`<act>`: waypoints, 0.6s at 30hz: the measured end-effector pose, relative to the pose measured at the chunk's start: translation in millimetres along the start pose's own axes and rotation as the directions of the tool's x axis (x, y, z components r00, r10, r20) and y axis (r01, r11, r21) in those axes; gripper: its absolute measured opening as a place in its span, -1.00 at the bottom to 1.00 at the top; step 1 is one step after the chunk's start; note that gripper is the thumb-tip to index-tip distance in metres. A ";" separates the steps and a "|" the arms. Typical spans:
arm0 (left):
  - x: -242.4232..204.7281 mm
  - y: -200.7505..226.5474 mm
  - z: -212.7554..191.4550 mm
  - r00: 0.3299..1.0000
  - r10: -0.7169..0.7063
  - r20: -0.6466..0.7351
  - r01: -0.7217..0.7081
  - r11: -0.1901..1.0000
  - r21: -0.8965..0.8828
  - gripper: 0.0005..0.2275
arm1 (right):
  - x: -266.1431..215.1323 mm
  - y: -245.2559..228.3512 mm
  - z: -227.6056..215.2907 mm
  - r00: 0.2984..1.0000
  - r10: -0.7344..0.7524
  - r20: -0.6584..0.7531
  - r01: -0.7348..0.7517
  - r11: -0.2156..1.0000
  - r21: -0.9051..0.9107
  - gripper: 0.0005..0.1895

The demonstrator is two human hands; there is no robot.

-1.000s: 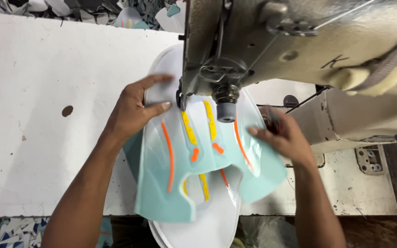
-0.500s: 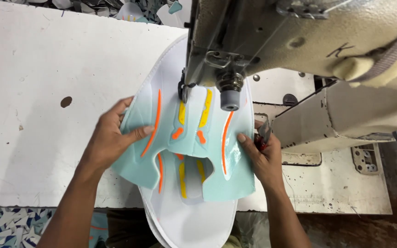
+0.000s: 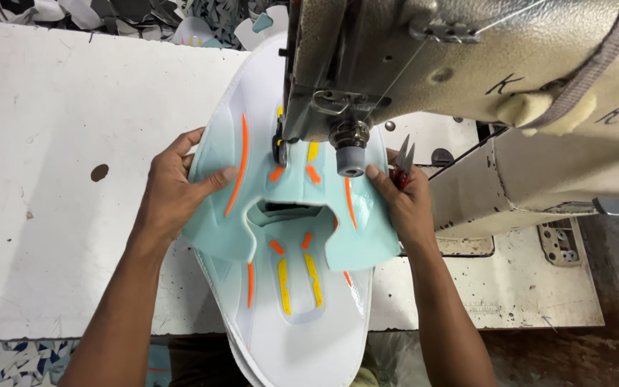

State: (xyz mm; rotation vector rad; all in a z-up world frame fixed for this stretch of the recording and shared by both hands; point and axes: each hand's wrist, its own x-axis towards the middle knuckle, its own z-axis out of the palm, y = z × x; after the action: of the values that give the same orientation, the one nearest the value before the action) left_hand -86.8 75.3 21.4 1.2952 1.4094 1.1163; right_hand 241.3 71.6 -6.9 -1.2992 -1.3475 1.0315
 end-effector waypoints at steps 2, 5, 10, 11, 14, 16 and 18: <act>0.1 -30.1 -11.4 0.993 0.034 -0.110 -0.038 0.999 -0.036 -0.48 | 2.9 18.1 -5.7 0.998 -0.033 -0.054 0.031 0.999 -0.028 -0.55; -40.7 -55.3 -13.2 0.906 0.074 -0.417 -0.091 0.996 -0.021 -0.61 | -16.5 19.4 -11.6 0.988 -0.035 -0.152 0.030 0.999 -0.038 -0.59; -129.7 -101.9 26.7 0.909 -0.107 -0.402 0.177 0.974 0.143 -0.39 | -93.2 105.3 -33.6 0.959 0.110 -0.260 -0.228 0.845 -0.483 -0.69; -136.1 -98.6 36.1 0.933 -0.112 -0.341 0.187 0.963 0.196 -0.29 | -107.1 86.0 -18.6 0.977 0.095 -0.190 -0.163 0.910 -0.380 -0.66; -152.3 -96.9 49.6 0.951 0.012 -0.308 0.090 0.945 0.316 -0.16 | -127.4 37.2 7.1 0.991 0.004 -0.132 -0.064 0.889 -0.453 -0.51; -160.7 -93.2 53.1 0.931 0.156 -0.330 -0.017 0.922 0.387 -0.12 | -131.3 21.4 12.7 0.989 -0.074 -0.130 -0.022 0.785 -0.619 -0.40; -170.1 -88.0 56.4 0.840 0.383 -0.384 -0.112 0.815 0.569 -0.15 | -134.1 22.9 13.9 0.981 -0.169 -0.094 0.075 0.780 -0.621 -0.36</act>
State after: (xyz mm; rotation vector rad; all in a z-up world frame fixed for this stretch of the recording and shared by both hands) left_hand -39.3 -96.0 -69.5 1.7112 2.0724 1.3548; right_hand 227.6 -59.7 -42.8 -1.6929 -1.7045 0.3844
